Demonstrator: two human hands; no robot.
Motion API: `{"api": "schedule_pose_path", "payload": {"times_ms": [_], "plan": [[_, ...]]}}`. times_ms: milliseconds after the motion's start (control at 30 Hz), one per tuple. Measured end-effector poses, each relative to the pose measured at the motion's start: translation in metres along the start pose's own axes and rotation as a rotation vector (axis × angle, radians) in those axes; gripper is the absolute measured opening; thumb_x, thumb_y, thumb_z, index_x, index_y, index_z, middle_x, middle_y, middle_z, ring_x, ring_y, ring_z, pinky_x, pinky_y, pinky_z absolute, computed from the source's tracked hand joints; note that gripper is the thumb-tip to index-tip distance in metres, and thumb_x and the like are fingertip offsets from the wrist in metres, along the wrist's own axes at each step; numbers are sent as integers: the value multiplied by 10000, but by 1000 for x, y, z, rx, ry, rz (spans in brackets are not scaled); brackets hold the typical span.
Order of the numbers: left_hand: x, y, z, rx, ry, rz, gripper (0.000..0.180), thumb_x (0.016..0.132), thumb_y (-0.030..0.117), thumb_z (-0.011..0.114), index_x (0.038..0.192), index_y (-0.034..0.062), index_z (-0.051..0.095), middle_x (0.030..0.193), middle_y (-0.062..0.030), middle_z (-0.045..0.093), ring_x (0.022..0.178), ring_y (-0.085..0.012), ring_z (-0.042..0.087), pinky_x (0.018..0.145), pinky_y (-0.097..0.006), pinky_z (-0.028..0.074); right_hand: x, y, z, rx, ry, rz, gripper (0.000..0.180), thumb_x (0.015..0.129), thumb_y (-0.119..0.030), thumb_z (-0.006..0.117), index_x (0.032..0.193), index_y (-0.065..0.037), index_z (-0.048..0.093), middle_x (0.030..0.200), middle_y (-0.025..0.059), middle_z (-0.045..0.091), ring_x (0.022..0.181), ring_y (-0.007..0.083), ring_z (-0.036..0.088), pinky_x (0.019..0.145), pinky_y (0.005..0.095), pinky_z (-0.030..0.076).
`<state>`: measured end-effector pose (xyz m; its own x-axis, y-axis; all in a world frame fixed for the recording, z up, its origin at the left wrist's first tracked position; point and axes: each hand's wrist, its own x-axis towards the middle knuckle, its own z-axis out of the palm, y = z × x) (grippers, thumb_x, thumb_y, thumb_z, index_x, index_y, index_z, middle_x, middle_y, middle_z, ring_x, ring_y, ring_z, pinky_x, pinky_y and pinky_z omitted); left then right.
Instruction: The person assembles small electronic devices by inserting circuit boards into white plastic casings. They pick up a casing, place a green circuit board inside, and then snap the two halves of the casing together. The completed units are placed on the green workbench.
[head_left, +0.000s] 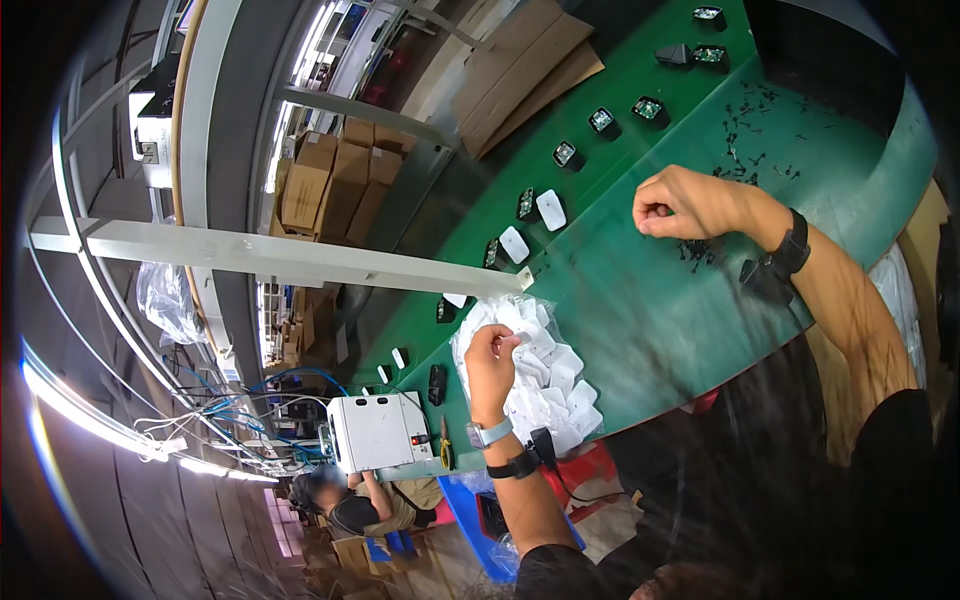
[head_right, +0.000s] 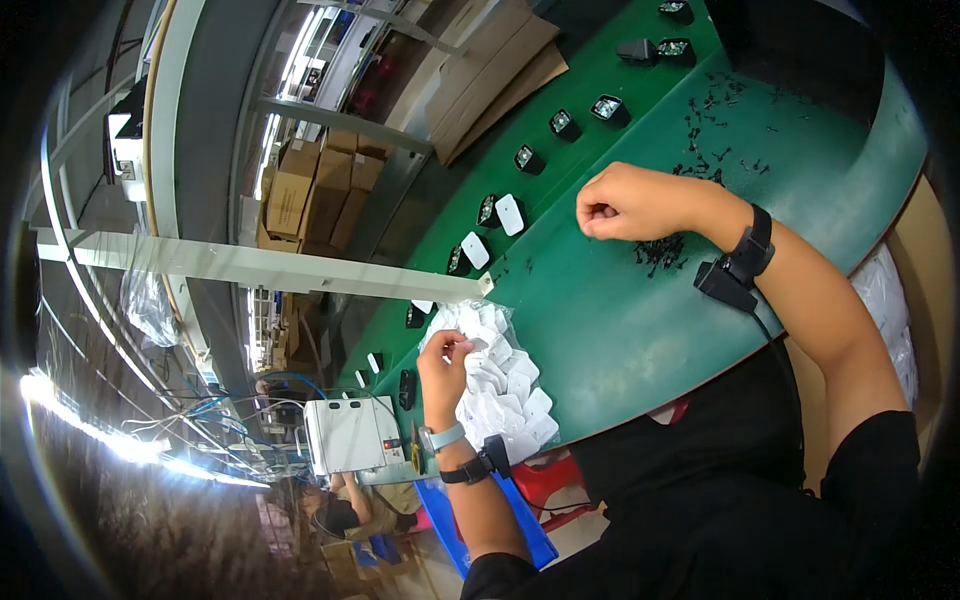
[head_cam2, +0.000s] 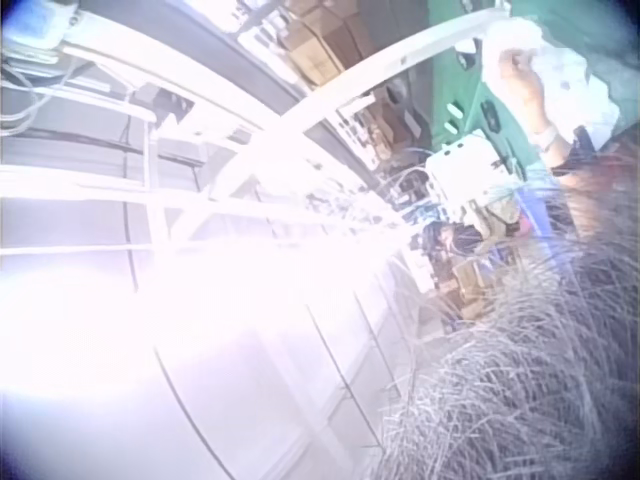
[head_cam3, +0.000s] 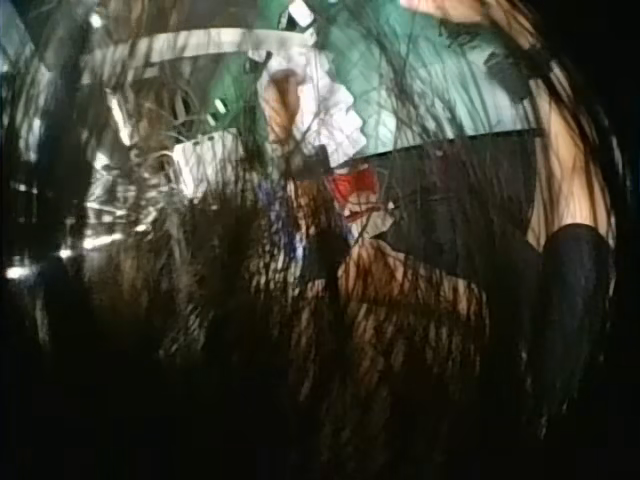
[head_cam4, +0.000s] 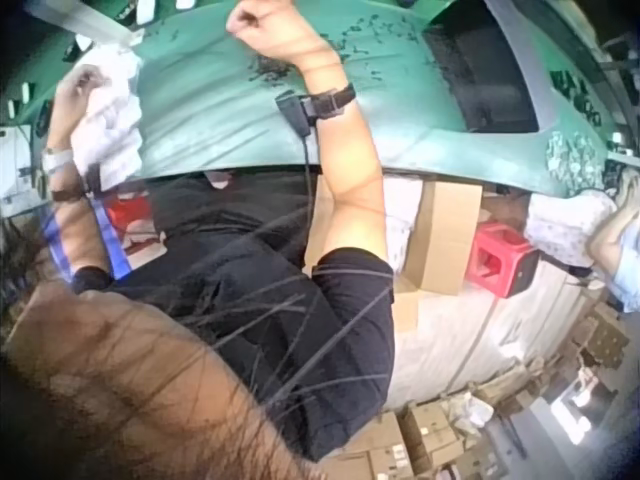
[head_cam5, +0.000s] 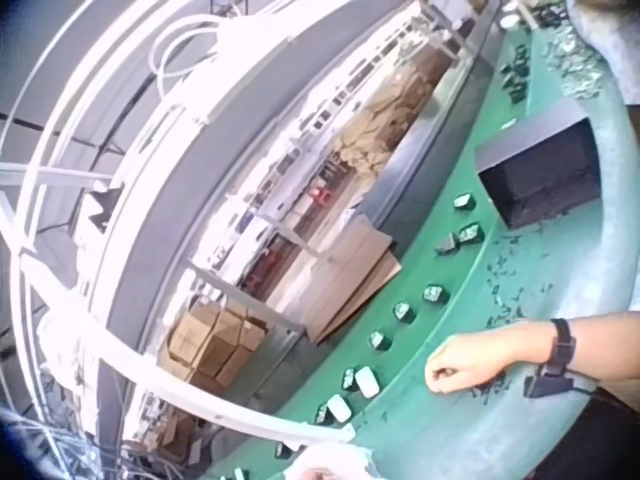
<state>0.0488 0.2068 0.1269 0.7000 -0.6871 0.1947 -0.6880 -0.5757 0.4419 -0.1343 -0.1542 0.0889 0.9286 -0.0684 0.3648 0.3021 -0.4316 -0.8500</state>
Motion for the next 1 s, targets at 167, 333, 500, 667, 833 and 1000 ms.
{"api": "schedule_pose_path", "payload": {"times_ms": [167,333,500,667,833,1000], "plan": [[-17,51,24,-64,309,280,183,744,-145,644,863,-7,634,847,-134,665,840,-247,663,776,-305,519,9,-9,38,168,3,-94,105,878,-99,661,868,6,655,840,52,653,723,104,589,662,262,496],[-12,97,79,-101,518,438,222,680,-190,622,763,14,658,930,-121,659,916,-298,684,811,-374,553,4,-7,50,170,71,-185,117,892,-112,660,888,5,646,823,58,627,731,132,584,662,280,486],[-10,114,106,-220,531,364,218,746,-190,591,820,0,668,970,-160,674,873,-266,691,738,-316,554,7,-1,57,62,192,-355,102,879,-103,668,871,-7,635,805,77,609,753,204,588,686,328,497],[-14,115,118,-295,529,212,157,825,-158,559,903,-47,637,1034,-195,690,798,-200,661,695,-288,535,9,-5,59,-11,232,-441,108,861,-96,681,871,-8,620,801,81,615,764,231,595,687,354,500],[-18,130,130,-546,528,189,164,848,-158,550,975,-74,610,1128,-187,660,863,-161,647,754,-266,535,5,-5,59,-150,289,-457,111,846,-96,684,859,-11,614,799,83,615,760,248,593,678,364,506],[-21,142,136,-712,505,139,152,878,-131,579,1023,-83,583,1204,-190,617,941,-175,646,833,-267,528,3,-8,58,-259,372,-492,107,818,-96,687,838,-26,608,804,75,612,761,256,586,654,366,513]]}}
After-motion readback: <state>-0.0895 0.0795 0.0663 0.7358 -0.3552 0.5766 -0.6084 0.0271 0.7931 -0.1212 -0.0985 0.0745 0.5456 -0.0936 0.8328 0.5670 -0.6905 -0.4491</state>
